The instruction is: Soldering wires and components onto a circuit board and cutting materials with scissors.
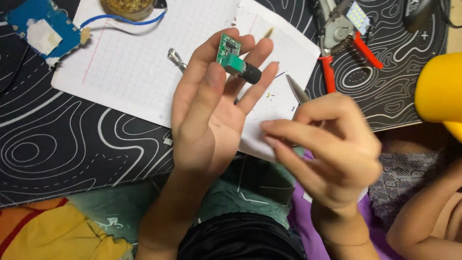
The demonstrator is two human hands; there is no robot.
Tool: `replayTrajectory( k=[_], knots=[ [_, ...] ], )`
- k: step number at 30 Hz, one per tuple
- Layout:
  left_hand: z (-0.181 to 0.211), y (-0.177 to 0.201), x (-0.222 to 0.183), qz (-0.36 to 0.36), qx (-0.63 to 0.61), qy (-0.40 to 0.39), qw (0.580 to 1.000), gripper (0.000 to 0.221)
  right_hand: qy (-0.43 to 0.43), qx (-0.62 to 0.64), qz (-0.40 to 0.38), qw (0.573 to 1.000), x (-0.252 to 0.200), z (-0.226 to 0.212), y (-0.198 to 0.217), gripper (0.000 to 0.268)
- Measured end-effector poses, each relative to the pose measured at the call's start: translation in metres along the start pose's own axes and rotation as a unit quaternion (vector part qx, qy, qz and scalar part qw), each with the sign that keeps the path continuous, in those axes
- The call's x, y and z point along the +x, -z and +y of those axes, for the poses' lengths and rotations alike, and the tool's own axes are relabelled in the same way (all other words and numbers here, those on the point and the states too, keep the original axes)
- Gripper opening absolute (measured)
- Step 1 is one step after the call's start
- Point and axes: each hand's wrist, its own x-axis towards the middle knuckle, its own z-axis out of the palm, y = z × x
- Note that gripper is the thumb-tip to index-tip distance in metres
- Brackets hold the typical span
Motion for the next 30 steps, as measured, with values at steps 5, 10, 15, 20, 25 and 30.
replayTrajectory(
  k=[5, 10, 15, 20, 25, 30],
  knots=[
    [0.0, -0.002, -0.003, -0.018, -0.02, 0.002, 1.0, 0.047, -0.004, -0.051, -0.072, 0.996, 0.005, -0.006, -0.018, 0.015],
    [-0.002, 0.001, -0.006, -0.035, 0.025, -0.046, 0.998, 0.045, 0.047, -0.049, -0.074, 0.995, 0.013, -0.003, -0.027, 0.009],
    [0.002, -0.005, -0.012, -0.034, 0.121, -0.072, 0.989, 0.044, 0.039, -0.063, -0.073, 0.995, 0.012, -0.005, -0.033, 0.012],
    [0.002, -0.01, -0.013, -0.014, 0.196, -0.082, 0.977, 0.051, 0.059, -0.065, -0.054, 0.995, 0.017, -0.007, -0.043, 0.005],
    [0.002, -0.009, -0.014, -0.034, 0.199, -0.081, 0.976, 0.055, 0.068, -0.123, -0.093, 0.986, 0.022, -0.008, -0.044, 0.018],
    [0.006, -0.005, -0.013, -0.026, 0.178, -0.118, 0.977, 0.054, -0.028, 0.057, -0.041, 0.997, 0.01, -0.015, -0.022, 0.009]
  ],
)
